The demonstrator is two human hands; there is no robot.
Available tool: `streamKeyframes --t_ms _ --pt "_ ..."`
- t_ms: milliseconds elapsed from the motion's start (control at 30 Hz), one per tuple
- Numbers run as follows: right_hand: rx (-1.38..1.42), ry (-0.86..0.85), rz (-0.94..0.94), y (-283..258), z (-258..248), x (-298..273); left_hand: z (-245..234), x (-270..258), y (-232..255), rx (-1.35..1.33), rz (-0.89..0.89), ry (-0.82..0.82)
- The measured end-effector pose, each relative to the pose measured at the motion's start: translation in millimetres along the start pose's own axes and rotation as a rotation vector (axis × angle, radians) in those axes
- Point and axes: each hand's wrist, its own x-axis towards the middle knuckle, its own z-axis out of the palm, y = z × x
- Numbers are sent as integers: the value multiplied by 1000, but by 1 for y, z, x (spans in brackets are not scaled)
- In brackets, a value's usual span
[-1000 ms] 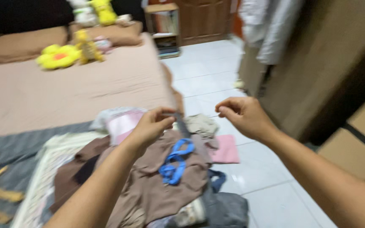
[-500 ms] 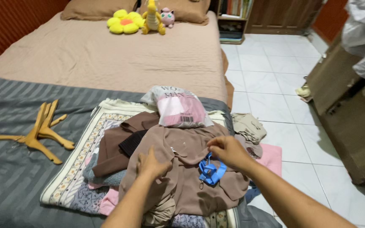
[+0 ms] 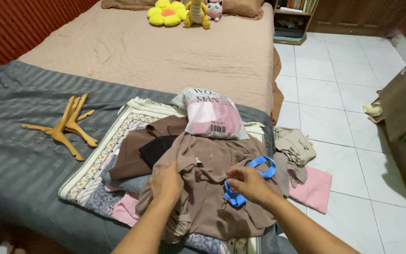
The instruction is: The person folds several items of clothing including a black top, brown pants, and a grey towel, then places them into a storage cabinet before hanging a pink shirt and blue pants on wooden hangers.
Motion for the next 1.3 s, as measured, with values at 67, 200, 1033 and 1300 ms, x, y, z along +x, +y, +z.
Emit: streamKeyframes --t_ms 67,200,1033,1300 --pt "-198 8 -109 -9 4 -11 15 -5 35 -200 86 37" --pt "-181 23 -124 0 18 -8 50 -20 87 -897 264 -279" --pt "-709 158 -14 -22 161 36 75 22 -55 -1308 -670 -375" --pt "-618 325 -296 -48 139 59 -12 -2 -28 -635 -184 60"
